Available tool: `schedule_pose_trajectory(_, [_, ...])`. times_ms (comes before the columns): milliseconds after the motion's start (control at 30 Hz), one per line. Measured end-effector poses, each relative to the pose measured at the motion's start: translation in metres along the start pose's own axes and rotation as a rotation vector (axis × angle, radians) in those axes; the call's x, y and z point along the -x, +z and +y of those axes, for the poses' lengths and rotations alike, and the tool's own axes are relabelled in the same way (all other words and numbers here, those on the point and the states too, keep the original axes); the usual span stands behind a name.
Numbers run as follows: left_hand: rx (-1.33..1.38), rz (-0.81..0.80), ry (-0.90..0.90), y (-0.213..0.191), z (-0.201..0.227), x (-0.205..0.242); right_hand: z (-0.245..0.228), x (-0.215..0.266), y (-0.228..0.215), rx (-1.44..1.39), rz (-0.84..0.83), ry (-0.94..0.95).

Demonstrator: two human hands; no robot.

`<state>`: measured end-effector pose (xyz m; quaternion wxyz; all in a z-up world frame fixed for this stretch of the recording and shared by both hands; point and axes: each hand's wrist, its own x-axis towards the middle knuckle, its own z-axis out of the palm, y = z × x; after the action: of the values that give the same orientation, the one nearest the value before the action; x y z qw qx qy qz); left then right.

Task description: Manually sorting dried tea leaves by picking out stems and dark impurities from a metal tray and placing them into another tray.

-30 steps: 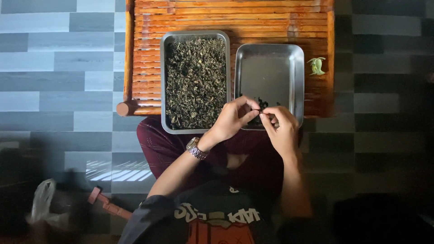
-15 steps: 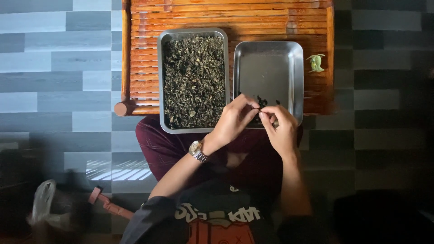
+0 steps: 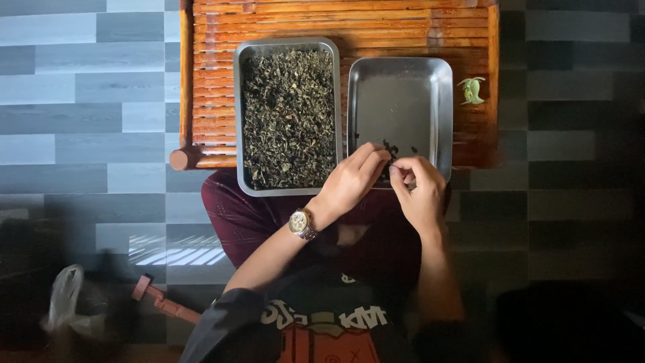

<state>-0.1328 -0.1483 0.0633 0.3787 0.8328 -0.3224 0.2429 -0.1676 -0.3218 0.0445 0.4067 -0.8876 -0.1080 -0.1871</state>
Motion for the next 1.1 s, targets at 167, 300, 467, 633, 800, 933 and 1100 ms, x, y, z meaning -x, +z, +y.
schedule_pose_trajectory(167, [0.100,-0.043,-0.061,0.001,0.002,0.000,0.003,0.000,0.001,-0.008,0.004,-0.011])
schedule_pose_trajectory(300, [0.130,-0.062,-0.089,-0.001,0.000,-0.003,-0.001,0.003,0.001,-0.030,-0.007,0.000])
schedule_pose_trajectory(467, [0.235,-0.115,-0.182,0.000,-0.004,-0.001,0.000,0.004,-0.006,-0.005,-0.006,0.028])
schedule_pose_trajectory(633, [0.272,-0.145,-0.206,0.007,-0.009,0.004,0.011,0.007,-0.018,0.006,0.039,0.075])
schedule_pose_trajectory(800, [0.178,-0.224,-0.164,0.010,-0.008,0.004,0.013,0.007,-0.024,-0.011,0.053,0.109])
schedule_pose_trajectory(933, [0.157,-0.212,-0.152,-0.004,-0.009,0.004,0.008,0.002,-0.021,-0.018,0.011,0.107])
schedule_pose_trajectory(1100, [0.152,-0.185,-0.186,-0.038,-0.015,0.013,-0.001,-0.016,0.003,-0.034,-0.046,0.060])
